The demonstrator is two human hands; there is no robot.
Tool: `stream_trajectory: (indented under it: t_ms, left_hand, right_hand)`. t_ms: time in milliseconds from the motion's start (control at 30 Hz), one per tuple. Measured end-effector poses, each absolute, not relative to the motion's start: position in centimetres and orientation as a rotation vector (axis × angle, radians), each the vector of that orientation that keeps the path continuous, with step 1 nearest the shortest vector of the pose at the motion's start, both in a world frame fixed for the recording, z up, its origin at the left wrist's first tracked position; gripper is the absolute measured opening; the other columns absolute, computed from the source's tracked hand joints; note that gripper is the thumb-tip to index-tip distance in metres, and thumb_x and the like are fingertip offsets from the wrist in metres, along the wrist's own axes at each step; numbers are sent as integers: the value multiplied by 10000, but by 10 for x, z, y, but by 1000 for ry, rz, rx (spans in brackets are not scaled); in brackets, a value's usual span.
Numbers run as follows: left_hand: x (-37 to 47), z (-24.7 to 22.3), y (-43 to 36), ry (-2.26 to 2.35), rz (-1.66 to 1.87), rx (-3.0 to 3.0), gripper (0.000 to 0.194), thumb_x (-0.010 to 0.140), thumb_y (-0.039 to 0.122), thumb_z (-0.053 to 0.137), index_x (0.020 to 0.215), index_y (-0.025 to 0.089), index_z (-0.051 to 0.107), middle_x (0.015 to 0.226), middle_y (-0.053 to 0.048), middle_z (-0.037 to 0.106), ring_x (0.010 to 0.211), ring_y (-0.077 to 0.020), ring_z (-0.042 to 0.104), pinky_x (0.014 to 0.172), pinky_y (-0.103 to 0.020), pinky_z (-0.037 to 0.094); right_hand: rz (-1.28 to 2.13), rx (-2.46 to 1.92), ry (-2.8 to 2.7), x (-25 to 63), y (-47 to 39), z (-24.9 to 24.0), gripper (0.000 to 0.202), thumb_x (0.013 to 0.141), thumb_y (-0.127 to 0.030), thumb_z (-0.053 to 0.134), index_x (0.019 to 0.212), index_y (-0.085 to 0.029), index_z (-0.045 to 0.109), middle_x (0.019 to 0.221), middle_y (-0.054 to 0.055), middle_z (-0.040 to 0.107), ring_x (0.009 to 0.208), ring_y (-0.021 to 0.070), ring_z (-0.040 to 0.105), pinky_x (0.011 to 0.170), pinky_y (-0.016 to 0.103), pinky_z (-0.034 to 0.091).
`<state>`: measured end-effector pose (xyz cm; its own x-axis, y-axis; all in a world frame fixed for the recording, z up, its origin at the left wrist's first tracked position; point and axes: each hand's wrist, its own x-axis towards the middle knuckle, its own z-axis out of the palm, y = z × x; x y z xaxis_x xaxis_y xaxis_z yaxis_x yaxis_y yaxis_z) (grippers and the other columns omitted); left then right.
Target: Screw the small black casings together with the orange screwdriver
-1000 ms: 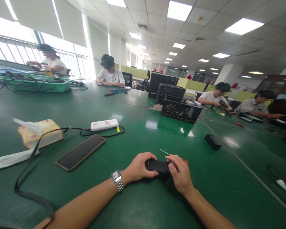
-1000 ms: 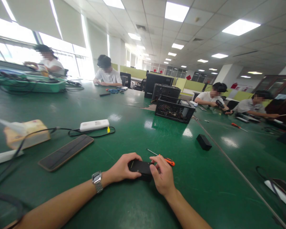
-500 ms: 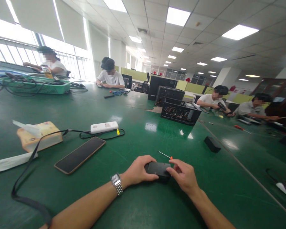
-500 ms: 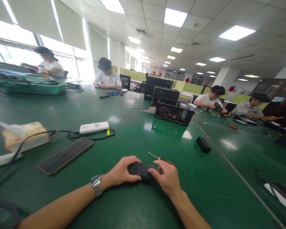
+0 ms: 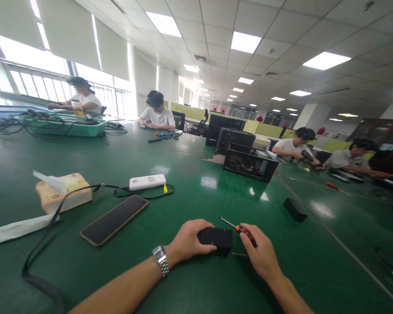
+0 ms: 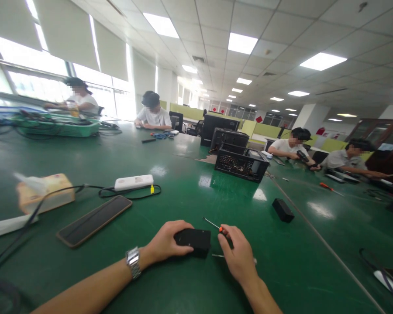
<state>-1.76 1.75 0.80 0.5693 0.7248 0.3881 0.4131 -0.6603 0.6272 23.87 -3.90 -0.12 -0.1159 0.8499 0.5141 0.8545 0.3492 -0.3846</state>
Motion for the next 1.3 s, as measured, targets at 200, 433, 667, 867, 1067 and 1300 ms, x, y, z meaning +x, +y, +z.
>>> stream_trajectory:
  t_ms: [200, 433, 667, 867, 1067, 1300]
  left_hand:
    - [-15, 6, 16, 858, 995, 2434, 377, 679, 347, 770, 1007, 189, 676, 881, -44, 686, 807, -211, 627, 738, -280, 497]
    - [-10, 5, 12, 680, 1138, 2357, 597, 692, 462, 778, 1200, 220, 578, 1030, -75, 682, 916, -236, 635, 844, -331, 508]
    - [-31, 6, 29, 897, 1272, 2180, 430, 778, 357, 736, 1159, 227, 584, 1065, -65, 661, 944, -230, 623, 816, -346, 520]
    - [-31, 2, 32, 988, 1295, 2188, 263, 833, 303, 674, 1077, 222, 624, 955, -37, 674, 866, -201, 627, 756, -312, 514]
    - [-30, 3, 33, 1014, 1314, 2213, 188, 847, 285, 646, 1021, 216, 642, 908, -31, 675, 854, -198, 629, 782, -325, 505]
    - [-31, 5, 34, 1040, 1332, 2225, 131, 834, 256, 634, 952, 208, 662, 887, -37, 685, 845, -203, 637, 780, -327, 507]
  right_hand:
    - [-420, -1120, -2241, 207, -42, -5, 669, 823, -462, 623, 1412, -234, 402, 1463, 154, 385, 1304, 367, 382, 1010, 563, 384]
    - [-356, -1018, -2353, 204, -37, -5, 453, 900, -313, 550, 1348, -253, 509, 1204, 120, 602, 1040, 261, 592, 861, 427, 519]
    - [-504, -1515, -1550, 305, -20, 11, 512, 901, -457, 484, 1329, -183, 550, 1170, 129, 608, 1040, 291, 590, 904, 440, 487]
    - [-268, -2335, -1039, 420, -31, 5, 685, 877, -612, 327, 1365, -174, 528, 1282, 171, 578, 1060, 403, 591, 812, 505, 510]
    - [23, -2576, -1056, 432, -28, 1, 620, 809, -617, 432, 1304, -279, 592, 1200, 154, 646, 1024, 395, 625, 738, 475, 537]
    - [112, -2593, -986, 437, -23, 5, 624, 787, -678, 411, 1240, -306, 623, 1164, 149, 658, 991, 388, 638, 666, 452, 544]
